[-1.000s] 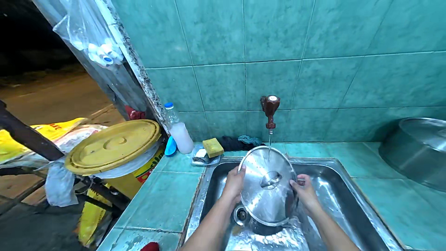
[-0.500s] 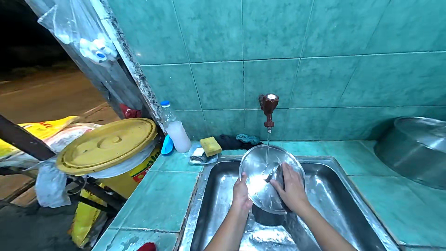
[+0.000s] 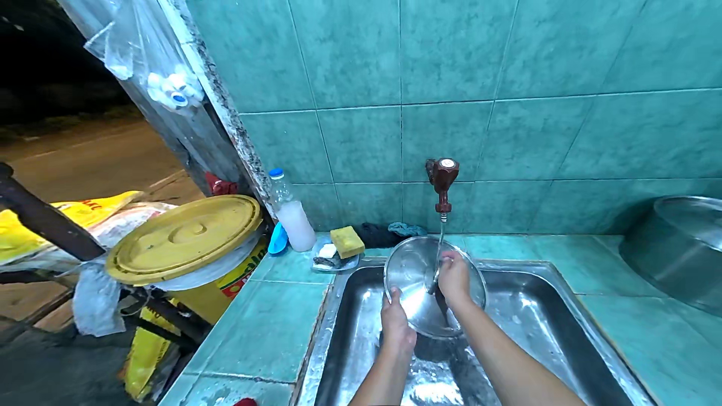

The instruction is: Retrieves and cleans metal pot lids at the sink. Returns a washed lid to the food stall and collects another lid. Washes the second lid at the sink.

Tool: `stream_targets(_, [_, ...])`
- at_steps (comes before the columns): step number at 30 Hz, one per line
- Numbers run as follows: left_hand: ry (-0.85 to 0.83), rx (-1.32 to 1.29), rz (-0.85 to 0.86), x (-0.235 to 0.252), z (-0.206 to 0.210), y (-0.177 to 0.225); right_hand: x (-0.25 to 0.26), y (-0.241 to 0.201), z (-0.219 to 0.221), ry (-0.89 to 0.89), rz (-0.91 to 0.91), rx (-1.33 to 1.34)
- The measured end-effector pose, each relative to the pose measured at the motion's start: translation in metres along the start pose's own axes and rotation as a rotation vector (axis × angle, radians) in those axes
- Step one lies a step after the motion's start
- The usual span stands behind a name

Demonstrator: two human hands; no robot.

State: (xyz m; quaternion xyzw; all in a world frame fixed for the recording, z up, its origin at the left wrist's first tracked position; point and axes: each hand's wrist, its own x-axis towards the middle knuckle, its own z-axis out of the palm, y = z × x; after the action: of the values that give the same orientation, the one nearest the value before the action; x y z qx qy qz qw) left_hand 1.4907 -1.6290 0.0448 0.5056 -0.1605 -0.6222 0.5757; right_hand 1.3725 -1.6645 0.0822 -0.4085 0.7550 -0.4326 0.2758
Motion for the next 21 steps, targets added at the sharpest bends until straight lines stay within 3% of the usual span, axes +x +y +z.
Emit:
stream_targets(3, [0.021,-0.029,-0.006,-0.001,-0.003,-0.003,0.002,0.004,0.008,0.026,-0.028,0.075])
stream_targets(8, [0.013,-0.022,-0.012,0.003,-0.011,-0.002,0.001,-0.001,-0.01,-0.122,-0.186,-0.363])
stream_targets(11, [-0.014,-0.036,-0.037,0.0,-0.008,-0.001,0.003,0.017,-0.007,-0.038,-0.442,-0.335])
stream_targets(15, [-0.027,-0.036,-0.069,0.001,-0.007,0.001,-0.004,0.026,-0.01,-0.325,-0.646,-0.477])
stream_targets(18, [-0.031,0.049,-0.079,0.0,-0.013,0.002,0.002,0.021,-0.026,-0.465,-0.632,-0.572])
stream_targets(21, [-0.04,0.075,-0.1,-0.005,-0.013,0.0,0.016,0.021,-0.033,-0.422,-0.501,-0.424])
